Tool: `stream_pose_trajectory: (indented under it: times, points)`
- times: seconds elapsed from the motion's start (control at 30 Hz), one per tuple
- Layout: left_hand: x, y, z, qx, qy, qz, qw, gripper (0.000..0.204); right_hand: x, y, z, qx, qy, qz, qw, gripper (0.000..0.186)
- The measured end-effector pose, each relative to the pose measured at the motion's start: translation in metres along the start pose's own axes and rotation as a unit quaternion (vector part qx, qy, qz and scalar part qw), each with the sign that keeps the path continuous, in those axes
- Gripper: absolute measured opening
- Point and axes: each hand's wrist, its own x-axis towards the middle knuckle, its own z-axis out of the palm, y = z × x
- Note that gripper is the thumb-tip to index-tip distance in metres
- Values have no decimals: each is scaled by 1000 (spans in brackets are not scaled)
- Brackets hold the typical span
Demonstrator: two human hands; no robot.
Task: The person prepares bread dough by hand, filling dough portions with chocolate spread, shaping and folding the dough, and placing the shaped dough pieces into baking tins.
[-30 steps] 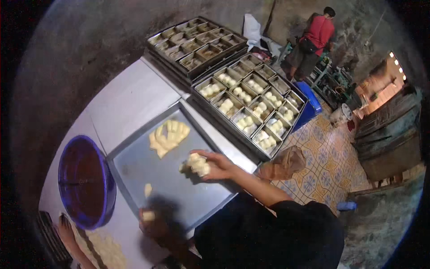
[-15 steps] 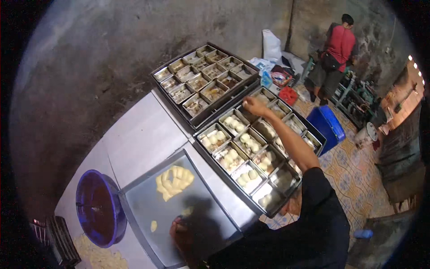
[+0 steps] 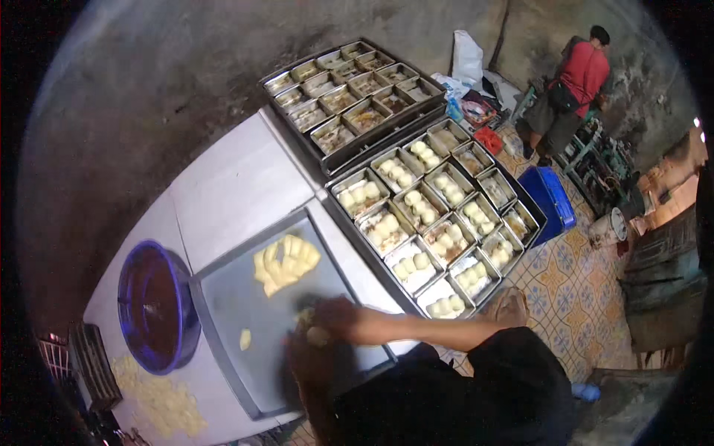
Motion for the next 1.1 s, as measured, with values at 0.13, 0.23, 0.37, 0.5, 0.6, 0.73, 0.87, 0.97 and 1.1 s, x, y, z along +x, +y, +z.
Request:
stream_pose_trajectory:
  times: [0.13,0.23,0.37,0.5,0.6,0.73,0.87,0.97,1.1]
  points:
    - [6,40,-1,-71,15,6,997,47,7,-4,56,171,25,222,960,38]
    - [-1,67,-21,-88,40,7,995,48,36,-42,42,191,101,237,947,44]
    - [-17,81,-35,-41,72,93,992,29,47,-58,77,220,124,240,937,29]
    - [-24,68,-51,-68,203,51,976,17,54,-31,125,230,139,211,940,22]
    - [-28,62,-72,-97,162,-8,982,14,94,-56,114,204,101,116,967,46]
    - [-23,54,-107,-690,-35,-166,704,27,101,-61,153,144,-3,14,989,40]
    - [0,55,-146,-768,-174,-60,613,100,103,-31,168,428,-69,199,879,92]
    - [66,52,-200,-630,-244,48,735,118,112,-26,182,474,-55,254,841,106]
    - [198,40,-300,18,142,-31,989,57,111,-15,200,424,51,251,869,105]
